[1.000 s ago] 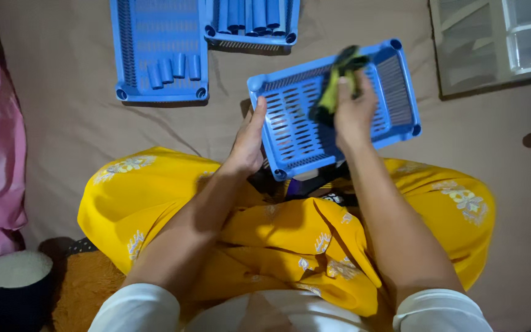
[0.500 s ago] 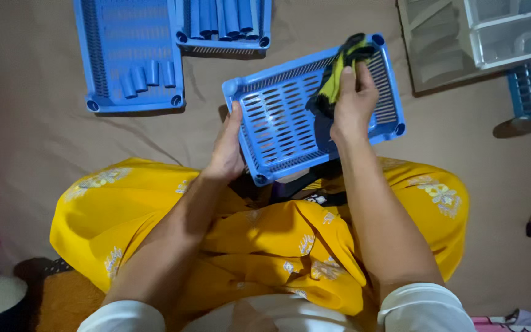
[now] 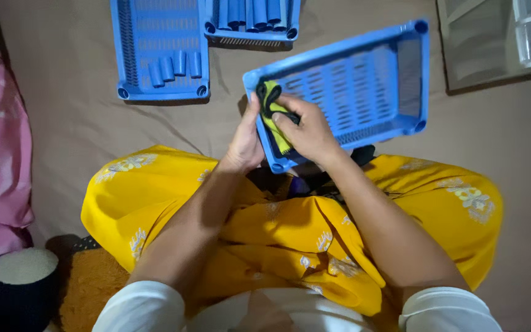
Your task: The person assembles three blue plastic baskets by inserting cylindrical supports into slots, then wipes the interior and exterior of one basket with a yellow cloth. The baskets are arranged side by side on a bed.
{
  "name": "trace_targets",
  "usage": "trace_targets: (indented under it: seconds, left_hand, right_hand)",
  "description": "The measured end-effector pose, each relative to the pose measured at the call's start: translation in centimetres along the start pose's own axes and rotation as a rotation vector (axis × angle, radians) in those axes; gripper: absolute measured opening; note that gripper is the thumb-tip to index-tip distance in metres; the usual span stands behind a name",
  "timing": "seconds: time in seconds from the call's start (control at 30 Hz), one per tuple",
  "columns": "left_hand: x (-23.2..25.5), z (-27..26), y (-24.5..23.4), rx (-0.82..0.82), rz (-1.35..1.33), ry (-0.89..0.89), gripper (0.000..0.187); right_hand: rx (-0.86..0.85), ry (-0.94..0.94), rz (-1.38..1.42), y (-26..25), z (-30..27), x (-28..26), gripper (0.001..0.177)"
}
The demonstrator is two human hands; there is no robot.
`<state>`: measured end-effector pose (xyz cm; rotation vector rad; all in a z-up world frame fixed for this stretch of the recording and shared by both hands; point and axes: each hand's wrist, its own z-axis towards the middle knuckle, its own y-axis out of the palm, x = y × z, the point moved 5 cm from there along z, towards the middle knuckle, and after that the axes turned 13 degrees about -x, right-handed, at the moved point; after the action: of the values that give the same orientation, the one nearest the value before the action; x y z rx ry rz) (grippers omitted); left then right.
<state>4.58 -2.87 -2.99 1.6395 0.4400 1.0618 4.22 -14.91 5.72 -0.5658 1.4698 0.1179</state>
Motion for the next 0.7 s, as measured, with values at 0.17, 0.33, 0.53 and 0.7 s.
trace_targets:
  seconds: [0.17, 0.33, 0.53, 0.7]
  left_hand:
    - [1.9, -0.5, -0.9, 0.104, 0.068, 0.110, 0.073]
    - [2.7, -0.2, 0.2, 0.168, 0.276, 0.205, 0.070]
    - [4.2, -0.5, 1.1, 0.117, 0.246, 0.247, 0.073]
    - [4.6, -0.2, 1.3, 0.105, 0.246, 0.288, 0.066]
  right_hand:
    - [-0.208, 0.254, -0.038, 0.7, -0.3, 0.1, 0.039]
    - [-0.094, 0.086, -0.024, 0.4, -0.2, -1.7, 0.046]
    - [-0.350, 0.159, -0.499, 1.4, -1.2, -3.0, 0.040]
    - [-0.326, 0.431, -0.732, -1.4, -1.6, -3.4, 0.038]
